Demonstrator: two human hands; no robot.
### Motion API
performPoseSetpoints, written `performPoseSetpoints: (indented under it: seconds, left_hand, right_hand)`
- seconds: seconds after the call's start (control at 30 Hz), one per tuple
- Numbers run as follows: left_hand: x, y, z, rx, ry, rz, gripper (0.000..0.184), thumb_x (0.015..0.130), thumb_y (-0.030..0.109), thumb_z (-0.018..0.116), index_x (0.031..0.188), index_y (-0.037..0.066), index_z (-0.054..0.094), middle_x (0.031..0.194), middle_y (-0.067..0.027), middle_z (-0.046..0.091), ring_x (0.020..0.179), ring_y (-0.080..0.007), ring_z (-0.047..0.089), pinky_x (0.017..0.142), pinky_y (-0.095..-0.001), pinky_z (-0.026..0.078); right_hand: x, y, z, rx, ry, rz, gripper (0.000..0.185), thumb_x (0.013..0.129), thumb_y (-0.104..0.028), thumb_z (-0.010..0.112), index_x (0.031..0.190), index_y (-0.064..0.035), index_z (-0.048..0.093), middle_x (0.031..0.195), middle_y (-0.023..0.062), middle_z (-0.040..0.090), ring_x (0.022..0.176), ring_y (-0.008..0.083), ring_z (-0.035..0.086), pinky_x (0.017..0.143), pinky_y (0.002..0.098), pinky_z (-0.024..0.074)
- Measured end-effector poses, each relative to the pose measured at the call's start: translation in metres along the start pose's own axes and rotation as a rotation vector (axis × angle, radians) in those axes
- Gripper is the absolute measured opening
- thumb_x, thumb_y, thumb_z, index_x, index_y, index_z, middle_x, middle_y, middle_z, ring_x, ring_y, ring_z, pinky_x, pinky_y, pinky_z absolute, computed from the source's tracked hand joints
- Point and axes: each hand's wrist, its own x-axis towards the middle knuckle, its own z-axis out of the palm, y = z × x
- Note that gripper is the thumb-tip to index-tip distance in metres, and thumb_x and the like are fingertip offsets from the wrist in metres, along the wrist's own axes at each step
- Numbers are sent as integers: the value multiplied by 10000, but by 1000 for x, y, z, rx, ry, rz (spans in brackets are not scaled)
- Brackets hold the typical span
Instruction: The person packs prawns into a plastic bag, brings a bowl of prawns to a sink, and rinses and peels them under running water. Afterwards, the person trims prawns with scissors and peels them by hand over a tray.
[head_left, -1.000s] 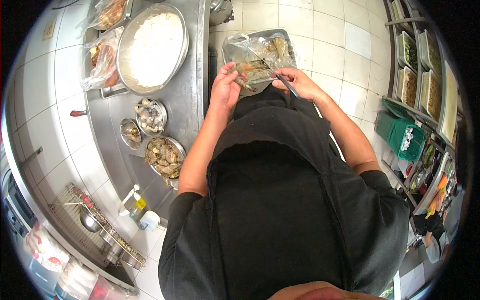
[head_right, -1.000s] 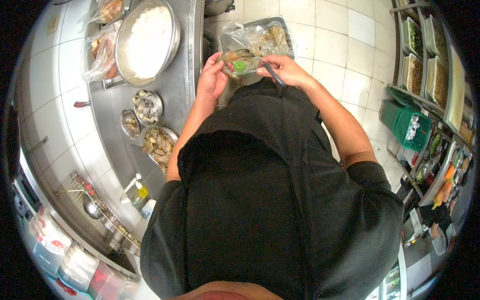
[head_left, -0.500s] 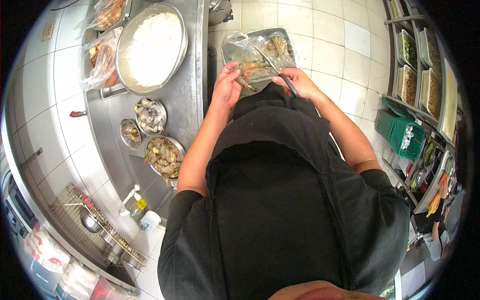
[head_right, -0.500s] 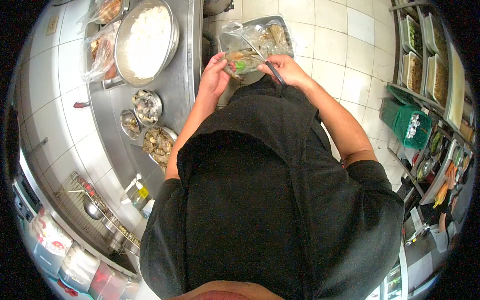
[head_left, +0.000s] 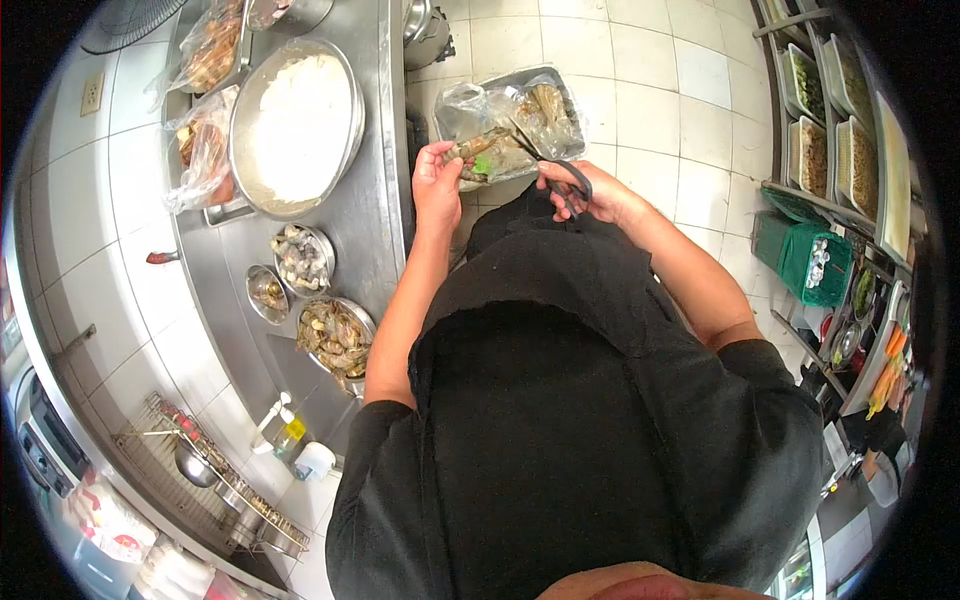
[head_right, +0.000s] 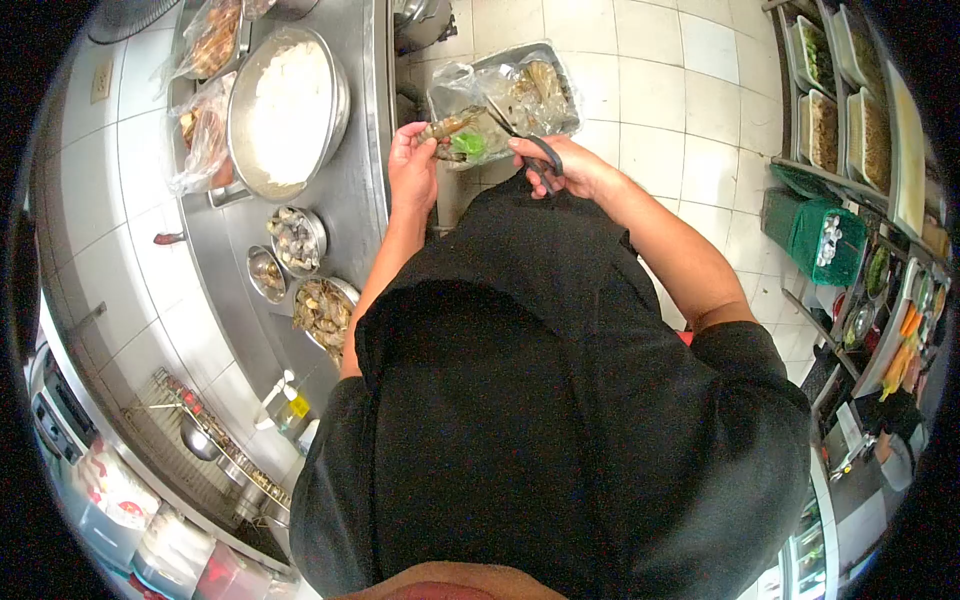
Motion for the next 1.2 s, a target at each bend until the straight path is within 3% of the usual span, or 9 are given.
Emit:
performPoseSetpoints:
  seconds: [0.13,0.23,0.33,0.63,0.73,0.87,1.03,1.2]
  left_hand:
    - [-8,9,5,74,-35,38,287,834,-110,504,1093,12,516,1078,-73,537,1019,-143,515,909,-297,449]
    - [-11,11,7,127,-27,73,288,829,-107,512,1089,17,520,1078,-68,546,1027,-141,515,916,-288,436]
    - [-12,11,5,130,-12,89,285,829,-107,513,1085,19,521,1079,-65,550,1018,-139,521,920,-284,428]
    - [-15,10,0,87,21,71,280,836,-110,505,1080,25,521,1063,-56,543,987,-133,525,907,-280,430]
    - [-11,5,-4,79,30,53,267,866,-88,499,1105,32,505,1066,-72,564,969,-158,559,892,-309,458]
    - [-10,5,-6,-80,49,18,256,887,-61,511,1115,53,500,1068,-70,582,962,-180,581,883,-346,474]
    - [-8,7,-5,-46,52,12,257,887,-48,527,1116,66,502,1071,-63,589,969,-186,588,881,-359,476]
    - [-6,7,-4,-22,38,21,261,884,-43,534,1119,67,502,1070,-71,597,958,-186,595,876,-355,478]
  right_hand:
    - [5,-2,10,57,-21,-15,452,851,-476,679,886,-34,590,543,40,543,402,124,521,462,275,489]
    - [9,-7,13,-22,-14,-43,416,901,-443,632,882,-30,587,540,25,536,420,113,518,536,297,518]
    - [11,-11,16,-83,15,-45,433,886,-457,648,864,-28,591,528,18,525,411,102,507,522,291,510]
    - [9,-7,21,-137,55,-111,387,854,-379,716,755,-23,600,489,12,501,367,99,475,404,284,464]
    - [7,-8,19,-167,22,-81,359,899,-341,670,885,13,611,520,21,523,400,86,506,465,269,514]
    - [1,-10,18,-44,-22,-64,409,891,-406,661,885,-1,600,534,31,532,421,105,539,522,298,553]
    - [2,-16,14,-32,-41,-8,470,877,-484,648,898,-18,589,539,28,524,427,125,549,562,332,569]
    - [7,-19,18,-41,-16,-24,485,848,-522,663,858,-43,586,514,12,493,403,104,493,475,301,511]
